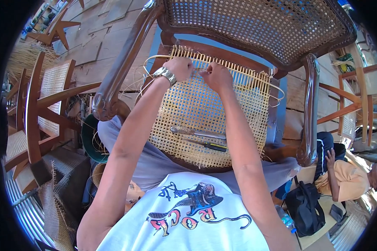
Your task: Weaving cane strips into a wooden chair seat frame and trimming the excess.
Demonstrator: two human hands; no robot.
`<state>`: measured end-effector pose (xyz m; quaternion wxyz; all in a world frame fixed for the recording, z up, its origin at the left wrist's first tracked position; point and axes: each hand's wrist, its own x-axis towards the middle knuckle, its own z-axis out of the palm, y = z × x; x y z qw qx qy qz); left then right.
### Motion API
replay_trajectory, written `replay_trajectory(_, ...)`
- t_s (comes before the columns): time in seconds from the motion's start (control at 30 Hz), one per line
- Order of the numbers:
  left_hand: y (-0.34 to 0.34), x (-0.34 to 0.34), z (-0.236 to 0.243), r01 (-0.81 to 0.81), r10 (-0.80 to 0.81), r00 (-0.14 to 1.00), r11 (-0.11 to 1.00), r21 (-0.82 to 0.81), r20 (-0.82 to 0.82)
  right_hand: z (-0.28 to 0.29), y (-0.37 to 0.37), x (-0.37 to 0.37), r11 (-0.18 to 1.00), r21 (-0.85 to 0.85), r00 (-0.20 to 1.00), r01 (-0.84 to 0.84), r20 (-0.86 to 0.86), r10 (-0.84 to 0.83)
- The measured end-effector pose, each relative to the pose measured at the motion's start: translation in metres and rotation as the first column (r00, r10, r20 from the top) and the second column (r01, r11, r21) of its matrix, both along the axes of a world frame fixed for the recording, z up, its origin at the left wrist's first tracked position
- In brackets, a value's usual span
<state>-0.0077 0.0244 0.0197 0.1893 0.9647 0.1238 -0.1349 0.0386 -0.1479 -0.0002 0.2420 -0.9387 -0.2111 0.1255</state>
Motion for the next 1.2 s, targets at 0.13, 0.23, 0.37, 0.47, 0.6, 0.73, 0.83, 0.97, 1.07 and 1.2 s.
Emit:
replay_trajectory(0.13,-0.009,-0.004,0.015,-0.053,0.049,0.998,0.994,0.094,0.042,-0.007,-0.003,0.002,0.999,0.04,1.0,0.025,-0.006,-0.025)
replay_trajectory(0.23,0.005,-0.013,0.036,-0.07,0.06,0.997,0.917,0.393,0.038,-0.008,-0.005,-0.001,0.984,0.166,0.994,0.069,-0.093,-0.054)
replay_trajectory(0.37,0.027,-0.05,0.057,-0.244,0.121,0.832,0.957,0.16,0.542,-0.015,-0.009,-0.003,0.994,0.11,1.0,0.023,0.007,-0.024)
replay_trajectory(0.47,-0.047,-0.121,0.1,-0.203,0.201,0.765,0.977,-0.067,0.611,-0.031,-0.026,-0.002,0.907,0.419,0.992,-0.049,0.124,-0.004)
replay_trajectory(0.6,-0.069,-0.238,0.163,-0.177,0.469,0.759,0.816,-0.55,0.452,-0.028,-0.063,-0.01,0.889,0.451,0.993,0.077,0.046,-0.109)
replay_trajectory(0.73,0.041,-0.25,0.184,-0.468,0.742,0.328,0.665,-0.582,0.584,-0.006,-0.112,-0.026,0.899,0.363,0.966,0.243,-0.012,-0.257)
replay_trajectory(0.83,0.143,-0.222,0.131,-0.475,0.324,0.463,0.877,-0.077,0.825,-0.007,-0.113,-0.033,0.9,0.372,0.955,0.227,0.096,-0.28)
replay_trajectory(0.97,0.224,-0.169,0.05,-0.159,0.233,0.91,0.96,-0.229,0.343,-0.014,-0.072,-0.043,0.914,0.392,0.963,0.106,0.189,-0.193)
replay_trajectory(1.07,0.161,-0.103,0.027,-0.011,0.184,0.915,0.901,-0.435,0.359,-0.019,-0.058,-0.042,0.938,0.341,0.958,0.068,0.239,-0.157)
replay_trajectory(1.2,0.105,-0.047,0.026,0.283,-0.208,0.914,0.942,-0.181,0.348,-0.018,-0.026,-0.044,0.944,0.331,0.958,0.012,0.267,-0.106)
